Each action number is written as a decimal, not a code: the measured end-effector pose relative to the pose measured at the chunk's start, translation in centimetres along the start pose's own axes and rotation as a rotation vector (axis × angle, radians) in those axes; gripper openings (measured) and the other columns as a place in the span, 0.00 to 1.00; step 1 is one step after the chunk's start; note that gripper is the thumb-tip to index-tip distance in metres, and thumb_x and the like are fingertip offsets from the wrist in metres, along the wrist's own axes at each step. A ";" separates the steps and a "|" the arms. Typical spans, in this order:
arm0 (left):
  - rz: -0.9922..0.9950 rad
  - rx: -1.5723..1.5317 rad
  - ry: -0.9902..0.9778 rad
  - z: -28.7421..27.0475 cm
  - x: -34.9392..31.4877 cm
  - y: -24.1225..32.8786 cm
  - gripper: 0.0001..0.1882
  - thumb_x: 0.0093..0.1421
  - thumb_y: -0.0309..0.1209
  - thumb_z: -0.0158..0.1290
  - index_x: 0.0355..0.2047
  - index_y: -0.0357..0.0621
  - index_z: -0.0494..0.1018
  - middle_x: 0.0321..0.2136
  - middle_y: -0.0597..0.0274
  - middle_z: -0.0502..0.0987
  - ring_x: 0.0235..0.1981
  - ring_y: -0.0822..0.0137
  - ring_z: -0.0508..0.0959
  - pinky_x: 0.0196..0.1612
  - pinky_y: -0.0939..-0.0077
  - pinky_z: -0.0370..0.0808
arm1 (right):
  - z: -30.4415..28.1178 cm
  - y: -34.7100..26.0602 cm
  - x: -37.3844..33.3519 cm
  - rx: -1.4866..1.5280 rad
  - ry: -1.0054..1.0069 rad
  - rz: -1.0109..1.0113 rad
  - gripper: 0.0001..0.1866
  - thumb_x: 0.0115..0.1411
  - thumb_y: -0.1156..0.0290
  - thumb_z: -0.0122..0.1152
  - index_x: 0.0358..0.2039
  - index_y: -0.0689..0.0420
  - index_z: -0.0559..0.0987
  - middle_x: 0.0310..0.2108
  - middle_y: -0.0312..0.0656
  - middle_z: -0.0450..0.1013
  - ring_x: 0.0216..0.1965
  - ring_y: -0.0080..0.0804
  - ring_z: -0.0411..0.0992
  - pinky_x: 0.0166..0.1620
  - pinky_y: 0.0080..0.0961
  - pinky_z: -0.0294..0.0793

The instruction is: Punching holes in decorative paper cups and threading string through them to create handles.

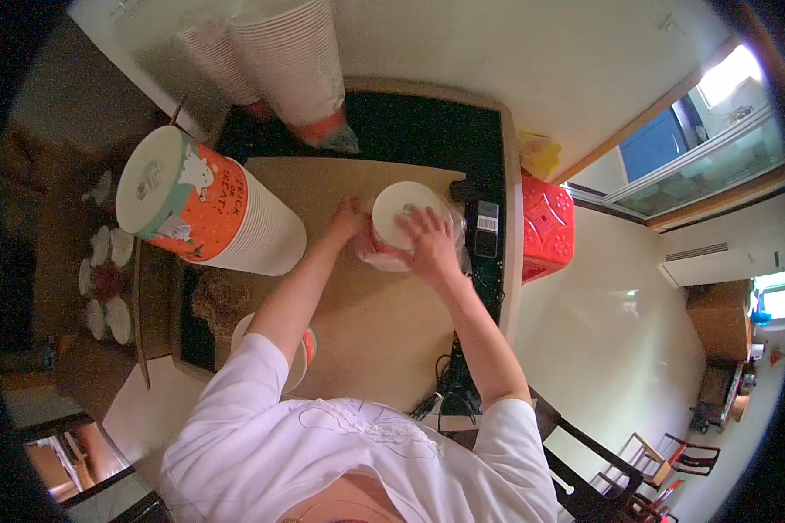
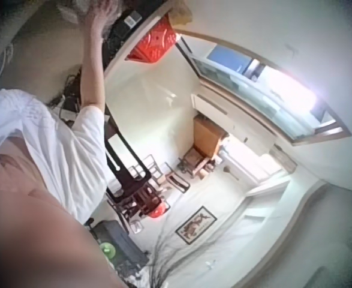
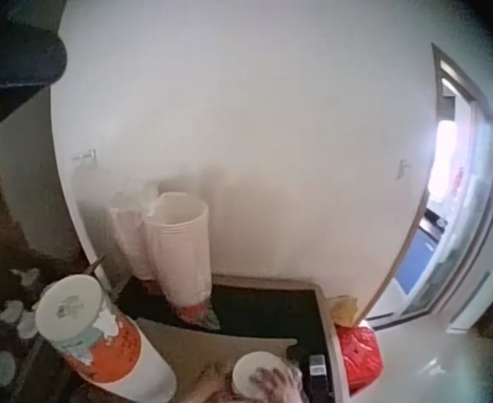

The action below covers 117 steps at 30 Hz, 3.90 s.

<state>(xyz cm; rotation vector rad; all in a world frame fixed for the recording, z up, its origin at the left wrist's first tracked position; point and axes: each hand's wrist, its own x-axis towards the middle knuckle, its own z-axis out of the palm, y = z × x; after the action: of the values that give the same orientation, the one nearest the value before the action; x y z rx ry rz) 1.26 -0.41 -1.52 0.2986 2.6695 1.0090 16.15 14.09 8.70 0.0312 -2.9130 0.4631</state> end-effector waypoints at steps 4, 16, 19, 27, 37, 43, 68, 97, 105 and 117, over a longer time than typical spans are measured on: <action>-0.036 -0.283 -0.110 1.9 4.1 -6.9 0.20 0.52 0.32 0.51 0.45 0.39 0.67 0.35 0.44 0.76 0.41 0.49 0.75 0.46 0.61 0.71 | 2.0 -3.3 -2.0 -0.087 -0.041 -0.069 0.29 0.51 0.63 0.61 0.55 0.35 0.67 0.62 0.41 0.52 0.63 0.47 0.49 0.58 0.51 0.52; 0.359 -0.110 -0.004 -10.8 -11.3 0.0 0.16 0.54 0.33 0.55 0.42 0.42 0.71 0.39 0.54 0.75 0.41 0.56 0.74 0.46 0.65 0.70 | 0.6 -5.9 -3.1 -0.029 0.127 0.066 0.25 0.54 0.62 0.57 0.54 0.45 0.67 0.60 0.44 0.56 0.61 0.45 0.52 0.57 0.52 0.52; 0.338 -0.062 0.245 -14.3 -17.8 -5.4 0.12 0.54 0.30 0.54 0.38 0.41 0.73 0.39 0.53 0.73 0.45 0.57 0.72 0.47 0.66 0.70 | -0.3 -9.1 -4.7 0.359 0.048 0.045 0.20 0.54 0.68 0.56 0.49 0.53 0.71 0.50 0.48 0.65 0.52 0.49 0.62 0.51 0.39 0.63; -0.145 -0.150 0.545 -22.6 -30.3 -15.2 0.05 0.56 0.24 0.51 0.34 0.41 0.73 0.29 0.62 0.76 0.28 0.71 0.76 0.31 0.80 0.73 | 8.7 -20.4 -8.9 0.542 -0.422 0.209 0.27 0.54 0.61 0.55 0.54 0.52 0.63 0.22 0.50 0.73 0.25 0.49 0.73 0.30 0.41 0.72; -0.346 -0.067 0.487 -18.6 -31.7 -23.9 0.08 0.54 0.33 0.55 0.31 0.42 0.76 0.26 0.58 0.78 0.29 0.66 0.78 0.32 0.74 0.73 | 4.0 -12.1 -14.6 0.360 -0.245 0.314 0.23 0.55 0.71 0.48 0.53 0.52 0.65 0.16 0.53 0.68 0.18 0.50 0.70 0.23 0.43 0.68; -0.316 0.094 0.441 -15.6 -28.6 -22.6 0.08 0.55 0.33 0.54 0.30 0.42 0.76 0.25 0.58 0.78 0.29 0.61 0.78 0.30 0.69 0.73 | 1.6 -10.6 -15.9 0.526 -0.130 0.503 0.23 0.59 0.66 0.55 0.55 0.50 0.64 0.23 0.41 0.71 0.22 0.30 0.70 0.27 0.28 0.69; -0.308 0.498 0.570 -17.7 -18.3 -30.3 0.11 0.55 0.29 0.48 0.34 0.36 0.75 0.38 0.45 0.75 0.41 0.53 0.75 0.42 0.60 0.73 | -5.1 -8.9 -18.8 0.622 0.033 0.416 0.25 0.57 0.79 0.53 0.56 0.49 0.64 0.25 0.36 0.69 0.25 0.21 0.65 0.32 0.19 0.68; 0.408 -0.574 0.041 -22.7 -35.2 2.3 0.05 0.50 0.21 0.57 0.28 0.42 0.75 0.25 0.65 0.71 0.23 0.76 0.70 0.24 0.82 0.67 | -9.5 -22.8 -14.0 0.936 0.199 -0.242 0.24 0.53 0.77 0.56 0.52 0.61 0.65 0.49 0.51 0.66 0.51 0.41 0.66 0.53 0.32 0.63; 0.133 -1.079 -0.047 -18.0 -37.0 2.3 0.03 0.55 0.22 0.55 0.30 0.40 0.73 0.25 0.72 0.72 0.27 0.83 0.70 0.29 0.86 0.68 | -7.4 -22.6 -16.9 1.294 -0.215 0.113 0.18 0.60 0.71 0.52 0.50 0.61 0.65 0.29 0.39 0.69 0.29 0.20 0.64 0.33 0.18 0.64; 0.139 -0.891 -0.103 -16.2 -37.1 1.6 0.03 0.56 0.22 0.52 0.28 0.40 0.69 0.25 0.70 0.69 0.23 0.82 0.67 0.26 0.86 0.64 | -7.9 -21.5 -17.9 1.210 -0.145 0.394 0.04 0.56 0.82 0.56 0.33 0.64 0.73 0.26 0.31 0.69 0.26 0.10 0.63 0.29 0.08 0.60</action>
<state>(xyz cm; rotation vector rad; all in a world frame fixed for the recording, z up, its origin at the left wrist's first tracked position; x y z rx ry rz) 31.13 -19.80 17.85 0.3188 1.8697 2.0068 36.30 -4.09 19.15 -0.3440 -2.2606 2.2252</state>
